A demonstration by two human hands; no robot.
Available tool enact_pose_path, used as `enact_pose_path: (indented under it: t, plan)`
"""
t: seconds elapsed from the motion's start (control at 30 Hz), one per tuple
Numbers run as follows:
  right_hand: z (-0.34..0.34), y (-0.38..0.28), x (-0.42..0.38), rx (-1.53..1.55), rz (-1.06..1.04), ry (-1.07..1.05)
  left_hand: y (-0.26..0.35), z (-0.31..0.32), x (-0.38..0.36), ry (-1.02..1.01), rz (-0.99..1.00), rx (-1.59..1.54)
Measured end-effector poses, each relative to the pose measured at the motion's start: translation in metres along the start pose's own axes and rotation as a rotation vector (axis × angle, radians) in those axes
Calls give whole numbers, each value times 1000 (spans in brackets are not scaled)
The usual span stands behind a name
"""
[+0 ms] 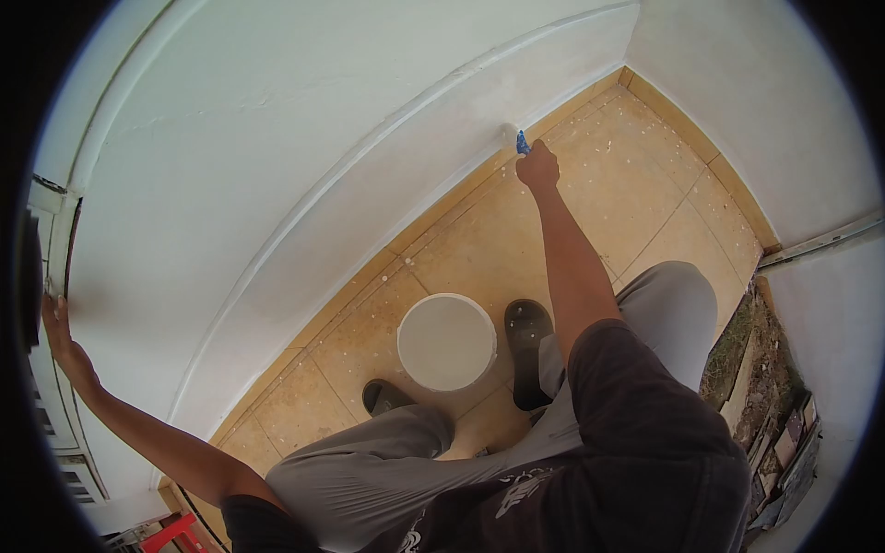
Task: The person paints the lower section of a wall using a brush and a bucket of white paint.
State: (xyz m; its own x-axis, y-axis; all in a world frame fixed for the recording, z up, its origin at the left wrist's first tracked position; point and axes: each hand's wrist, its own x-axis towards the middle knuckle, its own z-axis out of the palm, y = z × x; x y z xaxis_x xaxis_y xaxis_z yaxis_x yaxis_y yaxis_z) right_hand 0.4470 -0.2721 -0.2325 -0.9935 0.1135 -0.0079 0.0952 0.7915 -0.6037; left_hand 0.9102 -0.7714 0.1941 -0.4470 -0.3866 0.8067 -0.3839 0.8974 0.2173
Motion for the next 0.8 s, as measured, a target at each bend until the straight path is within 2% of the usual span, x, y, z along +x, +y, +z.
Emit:
enact_pose_path:
  t: [0.13, 0.27, 0.4, 0.53, 0.67, 0.8]
  plan:
    - [-12, -9, 9, 38, 74, 116, -2, 0, 1, -6, 14, 3]
    - [14, -14, 3, 47, -115, 58, -4, 1, 2, 3, -24, 38]
    - [51, -22, -38, 150, -236, -37, -7, 1, 3, -1, -16, 53]
    - [71, -42, -98, 391, -237, -78, -1, 5, 4, 5, 7, 73]
    - [74, -76, -172, 504, -202, -300, 18, 8, 2, 33, -42, 75]
    - [74, -103, -246, 543, -392, -561, 14, 7, 1, 39, -33, 108]
